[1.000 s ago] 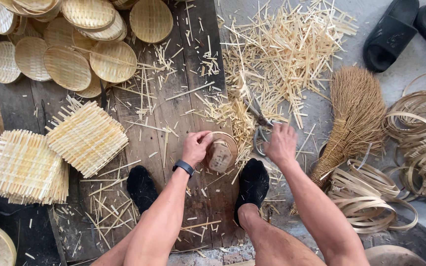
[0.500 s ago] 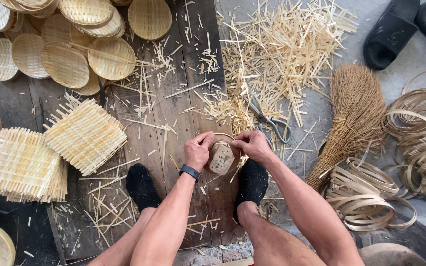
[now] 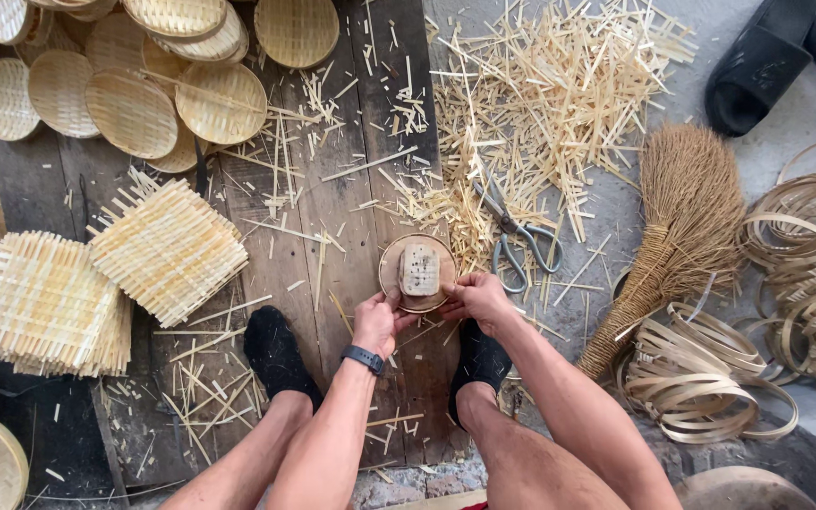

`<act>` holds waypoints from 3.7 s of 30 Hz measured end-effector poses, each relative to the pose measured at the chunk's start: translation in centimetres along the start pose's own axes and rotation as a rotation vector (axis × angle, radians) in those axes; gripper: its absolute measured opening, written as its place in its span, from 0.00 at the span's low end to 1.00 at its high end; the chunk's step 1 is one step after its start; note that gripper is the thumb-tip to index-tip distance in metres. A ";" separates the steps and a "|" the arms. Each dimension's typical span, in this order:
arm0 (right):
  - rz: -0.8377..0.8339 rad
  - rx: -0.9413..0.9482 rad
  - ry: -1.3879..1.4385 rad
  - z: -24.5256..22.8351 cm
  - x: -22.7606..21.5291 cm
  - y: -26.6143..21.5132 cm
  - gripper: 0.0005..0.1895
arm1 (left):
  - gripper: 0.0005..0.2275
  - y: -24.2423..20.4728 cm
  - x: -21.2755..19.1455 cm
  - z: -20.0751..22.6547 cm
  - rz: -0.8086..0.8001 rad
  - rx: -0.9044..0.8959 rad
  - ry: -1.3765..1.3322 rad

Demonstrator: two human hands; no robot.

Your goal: The person sits on the floor and uses shears to trim the excess bamboo strips from the edges of a woven mat placed over a circular wooden form. The person repeatedly picks up a mat, trims the perimeter, and places the finished piece into a stack.

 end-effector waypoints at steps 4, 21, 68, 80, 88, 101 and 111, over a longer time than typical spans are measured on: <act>0.035 -0.054 -0.081 -1.0 0.3 -0.8 0.12 | 0.11 -0.2 0.1 0.7 0.002 -0.016 0.037; 0.140 -0.478 -0.471 -5.1 2.9 -6.2 0.34 | 0.25 -8.6 8.5 11.6 -0.028 0.792 0.778; -0.165 -0.540 -0.064 -4.5 2.5 -4.9 0.29 | 0.16 0.0 0.6 4.5 0.050 0.378 0.357; -0.131 -0.361 0.050 -0.1 1.6 -1.0 0.19 | 0.27 -1.6 -15.6 24.2 0.883 0.826 2.000; -0.119 -0.326 0.018 1.6 -0.4 0.1 0.16 | 0.25 -7.0 -19.9 27.7 0.755 0.473 1.825; -0.041 -0.406 0.075 0.9 -0.9 -0.5 0.16 | 0.02 -17.3 -8.8 33.6 0.877 1.748 1.343; -0.088 -0.444 0.082 -4.3 1.0 -3.4 0.16 | 0.17 -18.7 8.7 10.5 -0.300 1.588 1.633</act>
Point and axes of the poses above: each hand's wrist, its own y-axis towards the middle knuckle, its own x-axis out of the palm, z = x × y, the point moved 7 cm from there along y, towards the middle knuckle, and after that the axes turned 3 degrees about y, right-handed, at the moved point
